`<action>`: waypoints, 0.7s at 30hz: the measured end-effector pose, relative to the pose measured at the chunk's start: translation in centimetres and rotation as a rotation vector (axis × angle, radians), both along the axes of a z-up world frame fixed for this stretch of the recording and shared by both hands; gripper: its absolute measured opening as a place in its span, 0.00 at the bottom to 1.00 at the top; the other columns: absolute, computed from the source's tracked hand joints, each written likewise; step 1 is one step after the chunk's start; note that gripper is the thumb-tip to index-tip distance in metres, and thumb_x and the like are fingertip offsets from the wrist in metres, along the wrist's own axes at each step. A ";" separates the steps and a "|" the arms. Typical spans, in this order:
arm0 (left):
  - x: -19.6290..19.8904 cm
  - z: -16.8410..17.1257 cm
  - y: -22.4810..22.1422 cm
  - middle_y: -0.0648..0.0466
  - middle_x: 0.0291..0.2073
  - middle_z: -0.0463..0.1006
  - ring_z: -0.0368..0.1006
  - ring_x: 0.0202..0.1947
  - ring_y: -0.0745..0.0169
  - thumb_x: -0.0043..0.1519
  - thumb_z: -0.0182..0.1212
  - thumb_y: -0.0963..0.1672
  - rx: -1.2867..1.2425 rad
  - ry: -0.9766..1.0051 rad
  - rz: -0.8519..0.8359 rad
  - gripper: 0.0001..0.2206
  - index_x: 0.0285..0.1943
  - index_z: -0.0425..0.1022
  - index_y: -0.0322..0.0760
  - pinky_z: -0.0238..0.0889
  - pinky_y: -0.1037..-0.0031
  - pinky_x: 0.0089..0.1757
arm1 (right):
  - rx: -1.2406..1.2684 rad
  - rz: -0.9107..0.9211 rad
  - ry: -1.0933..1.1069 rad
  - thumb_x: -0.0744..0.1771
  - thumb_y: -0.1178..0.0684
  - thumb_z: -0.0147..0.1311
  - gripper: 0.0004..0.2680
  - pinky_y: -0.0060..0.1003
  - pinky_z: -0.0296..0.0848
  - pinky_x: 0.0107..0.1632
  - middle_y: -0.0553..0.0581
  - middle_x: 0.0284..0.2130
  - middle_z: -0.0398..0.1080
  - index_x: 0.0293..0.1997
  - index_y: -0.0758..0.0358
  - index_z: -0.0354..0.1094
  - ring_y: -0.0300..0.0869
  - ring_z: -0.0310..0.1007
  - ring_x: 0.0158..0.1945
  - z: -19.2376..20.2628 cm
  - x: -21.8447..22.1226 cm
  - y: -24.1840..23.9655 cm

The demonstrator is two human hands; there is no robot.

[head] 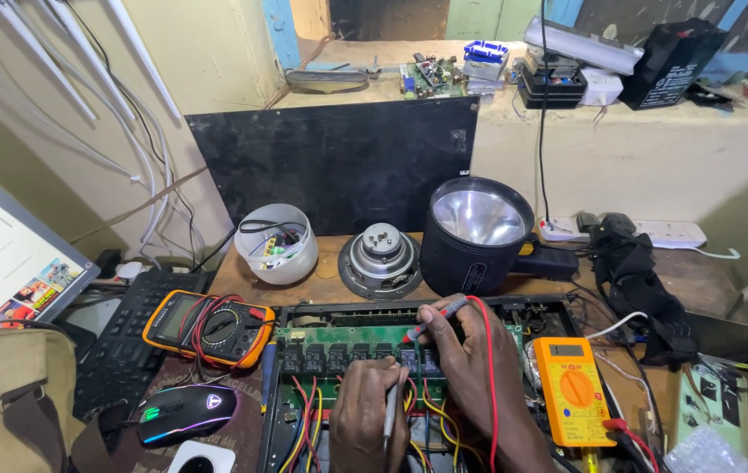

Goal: Diagnosing faults on a circuit board using a digital multimeter and probes.

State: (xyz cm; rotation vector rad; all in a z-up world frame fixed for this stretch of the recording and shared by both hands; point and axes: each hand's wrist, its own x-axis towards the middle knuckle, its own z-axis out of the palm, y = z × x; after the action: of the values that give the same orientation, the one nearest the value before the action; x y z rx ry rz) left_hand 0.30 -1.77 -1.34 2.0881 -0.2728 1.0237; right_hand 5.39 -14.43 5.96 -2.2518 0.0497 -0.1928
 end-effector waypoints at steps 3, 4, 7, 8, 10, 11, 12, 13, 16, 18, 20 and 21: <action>0.3 -0.3 -0.5 0.48 0.30 0.73 0.74 0.33 0.53 0.68 0.53 0.38 0.084 -0.041 0.035 0.06 0.36 0.69 0.36 0.71 0.68 0.34 | 0.054 -0.019 0.060 0.66 0.36 0.49 0.14 0.36 0.71 0.48 0.44 0.27 0.81 0.34 0.49 0.79 0.35 0.80 0.41 0.7 -0.2 0.2; 0.3 -0.3 -0.5 0.48 0.30 0.73 0.74 0.33 0.53 0.68 0.53 0.38 0.083 -0.041 0.035 0.06 0.36 0.69 0.36 0.71 0.68 0.34 | 0.054 -0.018 0.060 0.66 0.36 0.49 0.14 0.36 0.71 0.48 0.44 0.27 0.81 0.34 0.49 0.79 0.35 0.80 0.41 0.7 -0.2 0.2; 0.4 0.1 -0.8 0.47 0.31 0.71 0.70 0.30 0.48 0.67 0.47 0.37 0.132 -0.054 0.046 0.08 0.35 0.68 0.35 0.65 0.62 0.33 | 0.054 -0.023 0.052 0.66 0.36 0.49 0.14 0.35 0.68 0.38 0.42 0.27 0.80 0.31 0.49 0.78 0.34 0.77 0.37 0.6 -0.2 0.2; 0.3 0.4 -0.9 0.48 0.28 0.69 0.67 0.27 0.50 0.68 0.48 0.37 0.162 -0.038 0.082 0.10 0.32 0.66 0.35 0.63 0.63 0.30 | 0.046 -0.017 0.058 0.67 0.36 0.49 0.14 0.35 0.69 0.43 0.43 0.27 0.80 0.33 0.49 0.78 0.35 0.78 0.39 0.5 -0.1 0.2; 0.4 0.7 -1.1 0.49 0.25 0.66 0.64 0.25 0.52 0.69 0.48 0.37 0.193 -0.023 0.115 0.12 0.29 0.65 0.36 0.61 0.64 0.28 | 0.037 -0.014 0.064 0.67 0.35 0.48 0.14 0.36 0.71 0.49 0.44 0.27 0.81 0.34 0.48 0.78 0.36 0.79 0.42 0.4 -0.1 0.0; 0.4 0.7 -1.0 0.49 0.25 0.66 0.63 0.24 0.52 0.69 0.47 0.37 0.199 -0.042 0.120 0.12 0.29 0.65 0.35 0.61 0.64 0.28 | 0.046 -0.019 0.055 0.67 0.36 0.48 0.14 0.36 0.71 0.47 0.44 0.26 0.81 0.35 0.49 0.78 0.36 0.80 0.40 0.5 -0.1 0.0; 0.5 0.7 -1.0 0.48 0.24 0.66 0.63 0.23 0.52 0.69 0.47 0.37 0.206 -0.060 0.124 0.13 0.28 0.65 0.35 0.60 0.64 0.27 | 0.055 -0.025 0.046 0.67 0.36 0.47 0.14 0.36 0.71 0.45 0.44 0.26 0.82 0.35 0.49 0.78 0.36 0.80 0.38 0.5 -0.2 0.0; 0.5 0.7 -1.0 0.48 0.24 0.66 0.63 0.23 0.52 0.69 0.47 0.37 0.207 -0.060 0.123 0.13 0.28 0.65 0.35 0.60 0.64 0.27 | 0.055 -0.025 0.046 0.67 0.36 0.47 0.14 0.36 0.71 0.45 0.44 0.26 0.82 0.35 0.49 0.78 0.36 0.80 0.38 0.6 -0.2 0.1; 0.5 0.7 -1.0 0.48 0.24 0.66 0.63 0.23 0.52 0.68 0.46 0.36 0.218 -0.069 0.125 0.12 0.29 0.66 0.34 0.60 0.64 0.26 | 0.188 -0.032 0.075 0.67 0.40 0.52 0.11 0.31 0.75 0.39 0.47 0.28 0.83 0.38 0.52 0.78 0.33 0.85 0.35 0.9 -0.3 0.1; 0.4 0.3 -1.0 0.48 0.27 0.68 0.65 0.26 0.51 0.68 0.46 0.36 0.205 -0.039 0.119 0.11 0.30 0.66 0.35 0.62 0.64 0.28 | 0.103 -0.007 0.076 0.66 0.36 0.47 0.15 0.34 0.74 0.44 0.45 0.27 0.82 0.36 0.51 0.78 0.34 0.83 0.37 1.1 -0.3 0.2; 0.5 0.7 -1.0 0.48 0.26 0.68 0.65 0.25 0.51 0.68 0.45 0.36 0.208 -0.060 0.122 0.12 0.30 0.65 0.35 0.62 0.64 0.28 | 0.069 0.016 0.038 0.67 0.36 0.46 0.15 0.35 0.73 0.45 0.45 0.26 0.82 0.35 0.51 0.77 0.35 0.81 0.38 0.5 0.0 0.0; 0.4 0.9 -1.0 0.48 0.25 0.67 0.65 0.24 0.52 0.68 0.45 0.36 0.212 -0.079 0.124 0.12 0.30 0.65 0.35 0.63 0.65 0.28 | 0.036 0.038 0.002 0.68 0.37 0.46 0.14 0.36 0.71 0.47 0.44 0.26 0.82 0.33 0.51 0.76 0.36 0.79 0.39 0.2 0.1 0.0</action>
State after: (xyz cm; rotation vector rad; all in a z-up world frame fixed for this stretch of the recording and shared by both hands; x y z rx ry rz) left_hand 0.74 -2.80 -0.45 2.2812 -0.3056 1.1977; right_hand 5.49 -14.45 6.18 -2.2152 0.0111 -0.1672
